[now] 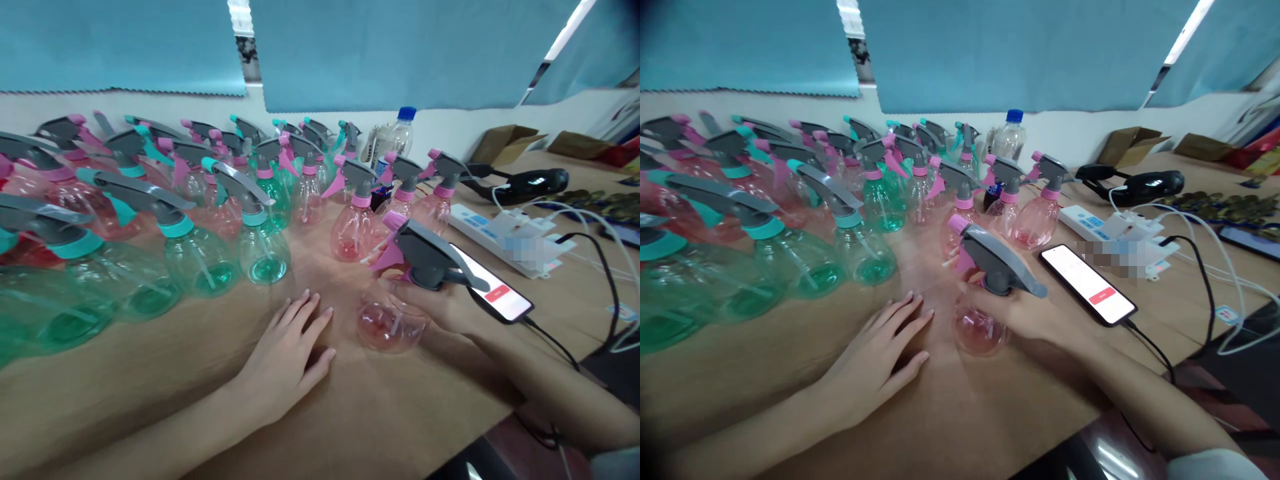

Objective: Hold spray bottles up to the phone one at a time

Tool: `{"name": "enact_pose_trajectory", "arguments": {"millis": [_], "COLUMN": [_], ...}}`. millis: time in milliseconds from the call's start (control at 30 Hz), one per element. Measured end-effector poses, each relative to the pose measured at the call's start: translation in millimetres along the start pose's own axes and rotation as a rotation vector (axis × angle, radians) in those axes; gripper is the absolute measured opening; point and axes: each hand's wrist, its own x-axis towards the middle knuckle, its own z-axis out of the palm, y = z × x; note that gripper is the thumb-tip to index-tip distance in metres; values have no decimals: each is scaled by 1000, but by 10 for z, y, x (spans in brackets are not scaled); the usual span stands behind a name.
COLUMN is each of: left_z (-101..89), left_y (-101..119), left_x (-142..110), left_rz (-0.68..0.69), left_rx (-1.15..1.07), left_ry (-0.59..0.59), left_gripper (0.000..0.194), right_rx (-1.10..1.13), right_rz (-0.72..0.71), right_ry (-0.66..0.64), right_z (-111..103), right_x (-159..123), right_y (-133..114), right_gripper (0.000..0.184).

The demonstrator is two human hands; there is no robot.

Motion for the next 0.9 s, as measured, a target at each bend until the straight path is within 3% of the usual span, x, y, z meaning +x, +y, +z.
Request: {"name": "enact_pose_trajectory", "arguments": {"millis": [333,400,567,733,900], "left_z": [-10,-14,-5,23,36], "left_y": [14,14,17,8,2], "left_x": [-7,-8,-8,-9,-3], "left_rz": [-18,-18,-18,-16,-7], "left_rx": [-9,-5,3,3,6], "left_ry": [-10,-14,-8,21,42], "left_gripper": [47,47,47,46,45], "right_rx": [26,88,144,95,-6], "right_rz": [-3,25,25,-86,-106], "right_ry": [108,63,-48,35,98], "right_z": [50,55,57,85,79], "right_x": [24,26,21,31,31], "right_y": [-44,-32,51,93,84], "right_gripper": [8,5,20,29,18]}}
